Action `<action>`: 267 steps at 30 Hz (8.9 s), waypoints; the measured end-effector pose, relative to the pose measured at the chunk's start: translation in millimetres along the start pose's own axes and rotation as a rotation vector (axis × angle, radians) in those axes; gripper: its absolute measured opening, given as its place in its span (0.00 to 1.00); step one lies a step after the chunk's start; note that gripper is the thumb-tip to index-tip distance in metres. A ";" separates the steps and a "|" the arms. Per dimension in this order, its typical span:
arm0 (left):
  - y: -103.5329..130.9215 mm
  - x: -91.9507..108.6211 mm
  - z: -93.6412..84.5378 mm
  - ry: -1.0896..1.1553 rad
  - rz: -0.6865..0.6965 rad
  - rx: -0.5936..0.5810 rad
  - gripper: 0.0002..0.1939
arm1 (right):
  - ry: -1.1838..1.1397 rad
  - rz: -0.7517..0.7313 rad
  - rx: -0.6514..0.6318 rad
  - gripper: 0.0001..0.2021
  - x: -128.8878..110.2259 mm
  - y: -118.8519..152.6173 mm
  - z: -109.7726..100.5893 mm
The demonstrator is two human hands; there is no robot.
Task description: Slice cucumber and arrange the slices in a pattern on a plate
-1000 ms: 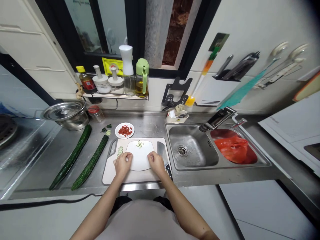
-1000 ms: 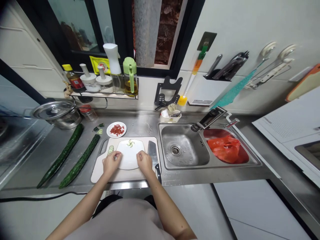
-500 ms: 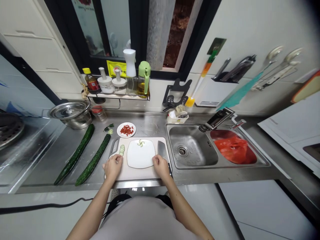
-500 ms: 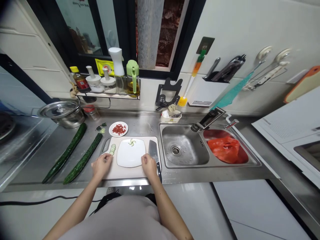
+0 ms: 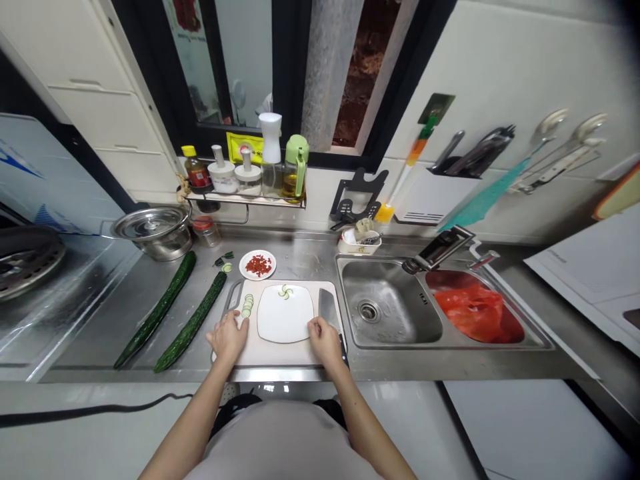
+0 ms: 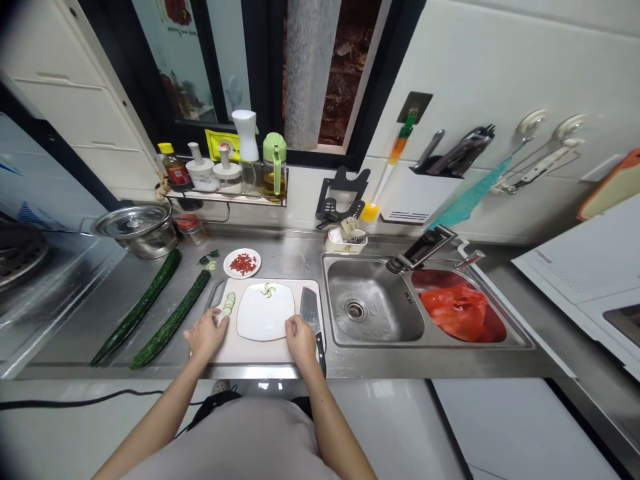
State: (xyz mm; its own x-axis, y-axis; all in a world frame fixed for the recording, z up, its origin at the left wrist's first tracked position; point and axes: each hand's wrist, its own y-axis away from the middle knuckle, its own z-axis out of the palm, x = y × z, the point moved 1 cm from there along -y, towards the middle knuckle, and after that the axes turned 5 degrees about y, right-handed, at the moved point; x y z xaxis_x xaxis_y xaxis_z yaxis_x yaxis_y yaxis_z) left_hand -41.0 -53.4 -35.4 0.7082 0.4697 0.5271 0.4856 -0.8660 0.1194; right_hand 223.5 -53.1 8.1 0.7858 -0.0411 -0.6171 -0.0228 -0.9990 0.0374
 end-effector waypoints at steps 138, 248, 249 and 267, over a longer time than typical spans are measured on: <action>10.2 103.2 75.3 0.878 0.260 -0.521 0.18 | -0.478 0.039 -0.159 0.03 18.8 -47.6 22.7; -0.3 120.2 77.8 0.042 0.560 -0.309 0.14 | 0.582 0.037 -0.204 0.16 2.3 -42.9 26.2; -0.2 120.4 77.9 0.047 0.555 -0.311 0.14 | 0.580 0.036 -0.206 0.16 2.1 -43.0 25.8; 4.7 127.0 75.2 0.043 0.522 -0.334 0.13 | 0.624 -0.103 -0.283 0.15 -6.5 -63.4 14.9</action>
State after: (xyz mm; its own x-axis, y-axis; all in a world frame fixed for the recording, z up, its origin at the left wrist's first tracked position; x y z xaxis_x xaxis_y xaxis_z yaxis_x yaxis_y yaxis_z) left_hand 89.8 15.1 -31.1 0.7843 -0.0313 0.6196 -0.1109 -0.9897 0.0903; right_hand 210.7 10.3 -2.0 0.9858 0.1550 -0.0643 0.1665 -0.9516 0.2584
